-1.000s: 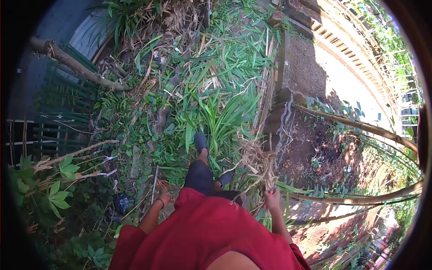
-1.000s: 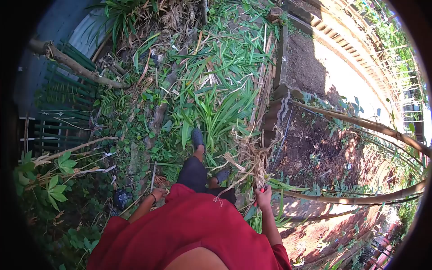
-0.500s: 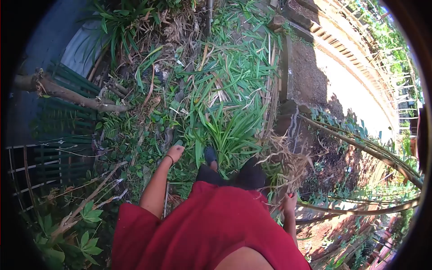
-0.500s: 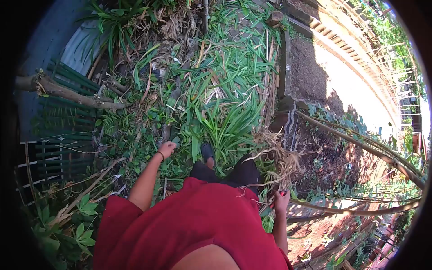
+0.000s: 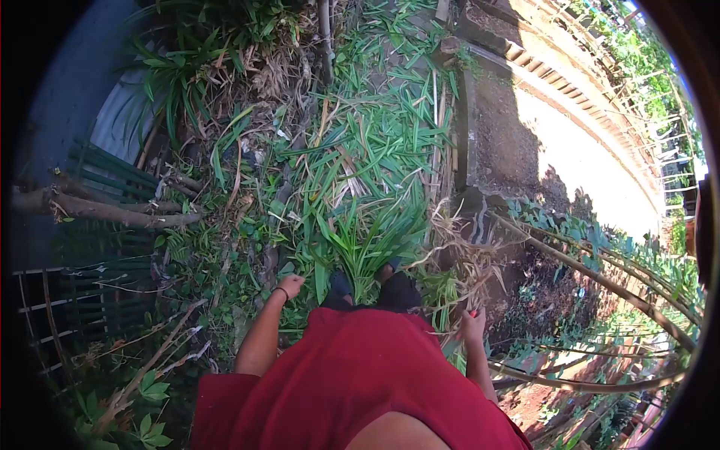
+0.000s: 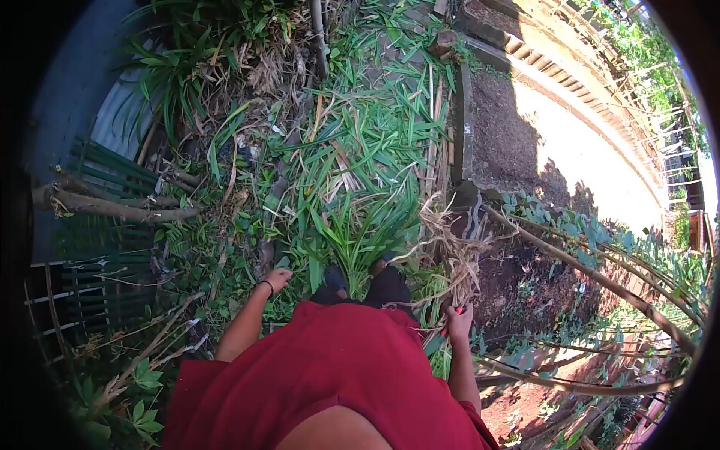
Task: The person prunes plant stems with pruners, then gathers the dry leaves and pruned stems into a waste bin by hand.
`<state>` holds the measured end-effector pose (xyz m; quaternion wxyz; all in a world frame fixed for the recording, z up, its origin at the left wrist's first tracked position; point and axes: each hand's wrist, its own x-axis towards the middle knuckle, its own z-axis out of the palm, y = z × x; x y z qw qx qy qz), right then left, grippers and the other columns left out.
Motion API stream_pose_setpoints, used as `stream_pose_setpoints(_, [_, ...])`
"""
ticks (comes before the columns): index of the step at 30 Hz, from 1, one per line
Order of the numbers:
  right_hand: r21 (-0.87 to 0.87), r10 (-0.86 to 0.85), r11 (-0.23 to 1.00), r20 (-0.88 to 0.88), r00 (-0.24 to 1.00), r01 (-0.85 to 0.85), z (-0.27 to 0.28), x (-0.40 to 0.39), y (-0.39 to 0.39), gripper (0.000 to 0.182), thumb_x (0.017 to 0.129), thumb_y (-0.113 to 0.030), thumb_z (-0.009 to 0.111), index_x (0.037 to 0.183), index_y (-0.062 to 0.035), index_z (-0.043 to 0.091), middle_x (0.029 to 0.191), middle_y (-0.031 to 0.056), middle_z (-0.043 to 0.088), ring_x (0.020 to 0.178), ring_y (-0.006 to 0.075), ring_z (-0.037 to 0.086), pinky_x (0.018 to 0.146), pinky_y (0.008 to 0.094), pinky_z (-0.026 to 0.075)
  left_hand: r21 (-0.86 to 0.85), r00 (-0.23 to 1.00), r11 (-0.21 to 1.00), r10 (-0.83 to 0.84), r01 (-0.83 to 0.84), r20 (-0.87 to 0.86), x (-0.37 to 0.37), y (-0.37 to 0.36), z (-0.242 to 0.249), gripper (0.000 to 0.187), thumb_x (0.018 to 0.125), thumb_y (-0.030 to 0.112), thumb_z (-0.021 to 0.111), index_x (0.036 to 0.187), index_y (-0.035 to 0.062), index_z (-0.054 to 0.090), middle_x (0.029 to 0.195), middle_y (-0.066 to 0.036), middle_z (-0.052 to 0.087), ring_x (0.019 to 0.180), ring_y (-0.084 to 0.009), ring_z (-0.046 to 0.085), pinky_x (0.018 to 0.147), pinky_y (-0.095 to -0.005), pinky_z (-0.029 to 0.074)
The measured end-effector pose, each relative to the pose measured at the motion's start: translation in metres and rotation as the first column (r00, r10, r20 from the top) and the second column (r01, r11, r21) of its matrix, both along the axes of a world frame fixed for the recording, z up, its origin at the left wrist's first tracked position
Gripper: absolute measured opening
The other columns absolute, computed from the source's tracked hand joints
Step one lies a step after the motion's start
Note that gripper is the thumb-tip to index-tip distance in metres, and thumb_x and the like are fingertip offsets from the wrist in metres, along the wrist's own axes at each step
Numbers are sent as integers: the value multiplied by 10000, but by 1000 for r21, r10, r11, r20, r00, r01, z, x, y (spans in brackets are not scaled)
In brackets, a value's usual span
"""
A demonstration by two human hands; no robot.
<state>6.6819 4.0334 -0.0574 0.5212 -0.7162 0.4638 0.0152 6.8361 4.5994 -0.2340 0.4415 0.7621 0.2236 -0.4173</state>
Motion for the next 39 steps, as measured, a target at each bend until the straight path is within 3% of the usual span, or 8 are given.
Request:
stream_pose_setpoints(10, [143,2,990,-18,1000,0,-69,82,-67,264,769,-107,649,932,-62,446,704,44,482,358,178,444,311,315,372,44,964,976,-203,213,-172,44,-67,26,405,938,337,582,1177,18,653,1051,-102,695,970,-202,635,889,-363,474])
stream_pose_setpoints(12, [5,92,996,56,994,-93,-119,79,-84,273,782,-101,640,934,-72,416,683,42,458,326,189,415,262,322,361,63,986,989,-127,134,-108,95,-107,76,465,938,357,582,1249,12,598,1171,-125,649,1088,-227,585,955,-361,433])
stream_pose_setpoints(16, [231,6,973,-51,999,6,-99,128,-76,283,796,-63,621,914,-98,367,668,42,447,324,169,413,241,311,360,63,977,994,96,-86,-188,196,-149,57,655,920,472,580,1406,72,402,1416,-108,447,1318,-234,403,1099,-434,291])
stream_pose_setpoints(20, [278,14,960,-153,988,29,-119,148,-75,327,781,4,585,1069,-58,442,721,7,463,410,123,450,300,285,390,-219,971,965,99,-147,-218,306,-177,-51,653,913,503,575,1380,70,431,1402,-129,455,1277,-272,422,1061,-454,311])
stream_pose_setpoints(27, [40,211,977,-91,973,-208,-203,148,-69,553,752,-55,616,1268,3,424,983,32,503,805,113,489,716,267,449,130,997,989,76,-77,13,448,-241,-256,801,876,543,544,1407,-39,400,1464,-248,386,1331,-342,412,1070,-396,345])
stream_pose_setpoints(28, [119,165,982,-175,971,-145,-225,138,-76,630,761,-64,629,1332,9,373,1087,59,497,889,138,501,772,282,449,261,998,963,59,-65,30,456,-226,-344,867,781,562,668,1377,-26,443,1404,-294,437,1226,-397,524,1026,-434,440])
stream_pose_setpoints(32, [273,27,958,-402,915,92,-313,100,-98,780,787,-92,663,1454,21,275,1326,118,475,1090,200,523,915,320,439,411,999,911,32,-41,28,495,-255,-394,964,750,616,670,1414,-29,397,1443,-290,397,1313,-403,436,1091,-436,365])
stream_pose_setpoints(39, [-105,283,910,-551,785,-402,-397,64,-100,503,736,-93,644,1198,-14,460,910,63,528,778,170,536,709,330,483,495,938,817,345,-294,-13,557,-285,-557,1362,611,783,671,1498,-67,83,1577,-250,90,1457,-383,157,1165,-503,197])
